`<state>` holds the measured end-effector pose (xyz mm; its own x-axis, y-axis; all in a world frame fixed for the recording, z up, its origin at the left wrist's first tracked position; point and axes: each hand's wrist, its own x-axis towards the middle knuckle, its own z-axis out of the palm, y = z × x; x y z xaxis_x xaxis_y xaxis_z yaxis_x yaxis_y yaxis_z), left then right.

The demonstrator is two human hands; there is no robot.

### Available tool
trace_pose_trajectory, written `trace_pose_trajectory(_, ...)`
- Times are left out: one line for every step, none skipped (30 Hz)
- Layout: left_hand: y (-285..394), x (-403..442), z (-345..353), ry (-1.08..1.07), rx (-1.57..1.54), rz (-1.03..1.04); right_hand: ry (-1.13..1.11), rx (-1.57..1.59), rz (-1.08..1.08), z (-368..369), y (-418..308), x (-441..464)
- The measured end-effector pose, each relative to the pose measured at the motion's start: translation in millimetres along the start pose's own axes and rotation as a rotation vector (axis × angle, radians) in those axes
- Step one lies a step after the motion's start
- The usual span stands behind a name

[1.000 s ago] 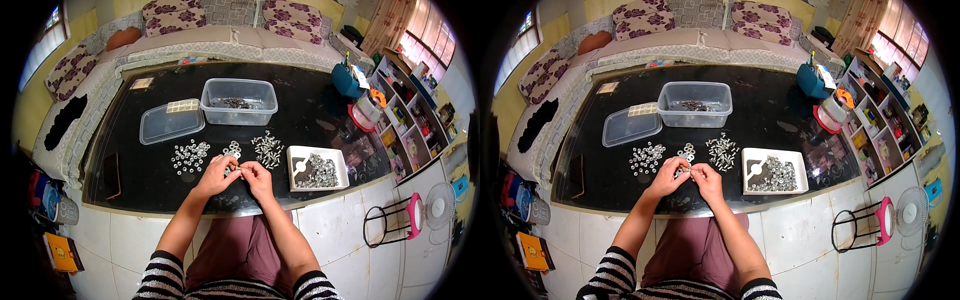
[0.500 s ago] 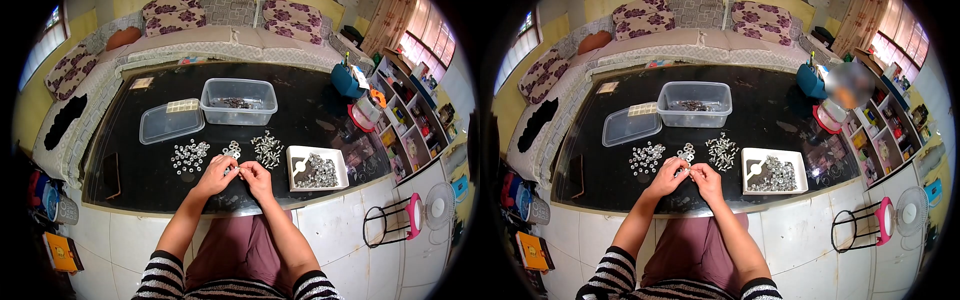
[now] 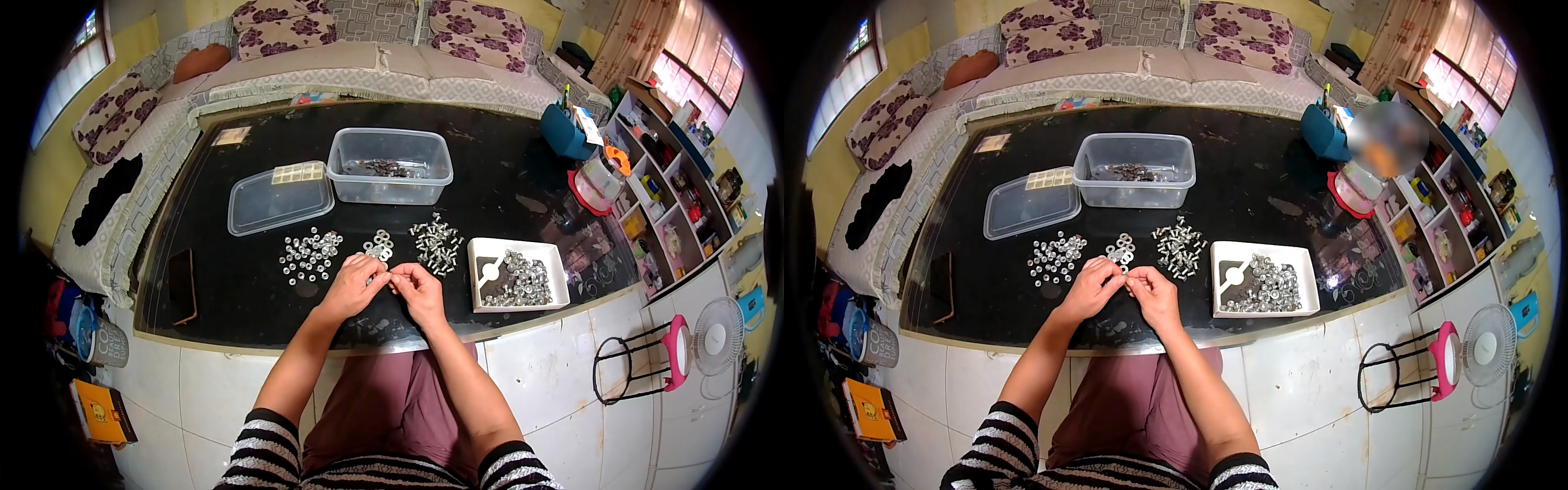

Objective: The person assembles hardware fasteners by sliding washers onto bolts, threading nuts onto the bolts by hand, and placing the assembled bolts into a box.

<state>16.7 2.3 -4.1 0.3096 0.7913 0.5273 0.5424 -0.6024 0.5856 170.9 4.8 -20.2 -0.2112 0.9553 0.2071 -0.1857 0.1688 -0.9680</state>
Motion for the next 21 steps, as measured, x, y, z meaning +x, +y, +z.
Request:
trace_pose_trajectory(3,1,-1,0.0,0.0,0.001,0.001,-0.007,-0.002,0,-1,0)
trace_pose_trajectory(9,2,-3,0.03,-0.026,-0.023,0.002,-0.007,-0.002,0,-2,0)
trace_pose_trajectory(12,2,-5,0.061,-0.052,-0.046,0.012,-0.001,0.01,1,-3,-1)
trace_pose_trajectory(13,3,-5,0.061,-0.052,-0.046,0.022,0.005,0.021,1,-4,-1)
trace_pose_trajectory(13,3,-5,0.065,-0.056,-0.02,0.022,0.005,0.021,1,-3,0)
trace_pose_trajectory(13,4,-5,0.068,-0.06,0.005,0.017,0.001,0.02,0,-3,0)
trace_pose_trajectory(10,3,-4,0.068,-0.06,0.005,0.012,-0.002,0.019,0,-2,0)
trace_pose_trajectory(5,1,-2,0.044,-0.04,0.002,0.011,-0.003,0.02,0,-1,0)
trace_pose_trajectory(2,0,-1,0.02,-0.021,0.0,0.01,-0.012,0.012,0,1,0)
trace_pose_trajectory(2,0,-2,0.02,-0.021,0.0,0.008,-0.021,0.004,0,2,0)
trace_pose_trajectory(4,0,-2,0.019,-0.015,-0.019,0.009,-0.021,0.004,0,1,0)
trace_pose_trajectory(6,1,-4,0.017,-0.01,-0.038,0.008,-0.002,0.005,0,-1,0)
trace_pose_trajectory(9,1,-5,0.017,-0.01,-0.038,0.008,0.017,0.006,0,-2,0)
trace_pose_trajectory(13,3,-5,0.054,-0.034,-0.027,0.009,0.018,0.007,0,-1,0)
trace_pose_trajectory(15,3,-6,0.091,-0.058,-0.016,0.006,0.027,0.009,0,0,0)
trace_pose_trajectory(14,3,-6,0.09,-0.059,-0.016,0.004,0.035,0.011,0,0,0)
trace_pose_trajectory(13,3,-5,0.07,-0.063,-0.017,0.004,0.035,0.011,0,0,0)
trace_pose_trajectory(11,3,-5,0.05,-0.068,-0.019,0.001,0.031,0.012,0,0,0)
trace_pose_trajectory(8,2,-3,0.051,-0.068,-0.019,-0.001,0.027,0.013,0,0,0)
trace_pose_trajectory(4,1,-2,0.041,-0.038,-0.003,-0.001,0.027,0.013,0,0,0)
trace_pose_trajectory(2,1,-1,0.031,-0.008,0.012,0.001,0.015,0.016,0,0,0)
